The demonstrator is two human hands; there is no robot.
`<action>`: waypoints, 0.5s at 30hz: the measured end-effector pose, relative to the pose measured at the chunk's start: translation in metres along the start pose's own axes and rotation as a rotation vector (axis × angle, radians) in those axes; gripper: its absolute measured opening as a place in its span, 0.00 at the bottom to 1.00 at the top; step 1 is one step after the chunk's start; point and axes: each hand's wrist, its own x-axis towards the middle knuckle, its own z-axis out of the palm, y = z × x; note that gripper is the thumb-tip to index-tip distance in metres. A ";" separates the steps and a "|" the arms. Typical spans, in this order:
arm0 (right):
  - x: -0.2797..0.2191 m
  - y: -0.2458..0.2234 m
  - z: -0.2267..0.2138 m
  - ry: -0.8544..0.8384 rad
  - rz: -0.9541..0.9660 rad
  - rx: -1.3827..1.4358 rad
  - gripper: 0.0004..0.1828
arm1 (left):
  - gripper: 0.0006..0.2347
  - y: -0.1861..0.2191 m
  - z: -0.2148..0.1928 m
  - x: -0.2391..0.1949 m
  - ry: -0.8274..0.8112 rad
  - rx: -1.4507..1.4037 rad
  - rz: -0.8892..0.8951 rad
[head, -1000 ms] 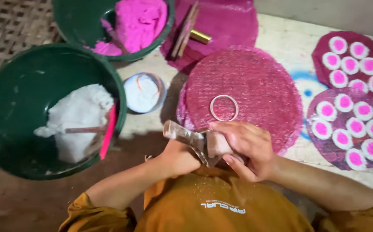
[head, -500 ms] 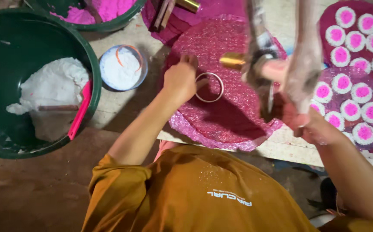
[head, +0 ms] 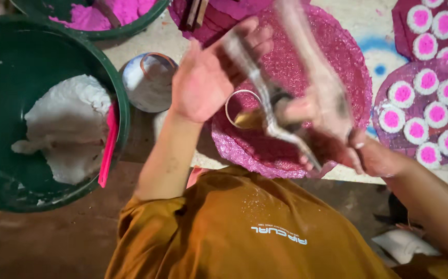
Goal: The person prepares a multi-colored sweet by pressing white and pink paste into a hand-held wooden mold, then arranges the finished circular treats on a tray.
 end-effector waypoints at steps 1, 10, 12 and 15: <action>0.003 -0.002 0.006 -0.057 0.096 -0.027 0.68 | 0.36 -0.001 0.006 0.006 -0.076 -0.013 0.018; -0.004 -0.052 -0.025 -0.093 0.287 -0.130 0.58 | 0.21 -0.016 0.000 0.040 -0.210 -0.045 0.180; 0.003 -0.055 -0.034 -0.001 0.336 -0.187 0.58 | 0.17 -0.020 -0.014 0.046 -0.176 -0.080 0.219; 0.015 -0.056 -0.037 0.045 0.276 -0.369 0.59 | 0.16 -0.030 -0.034 0.050 -0.181 -0.214 0.305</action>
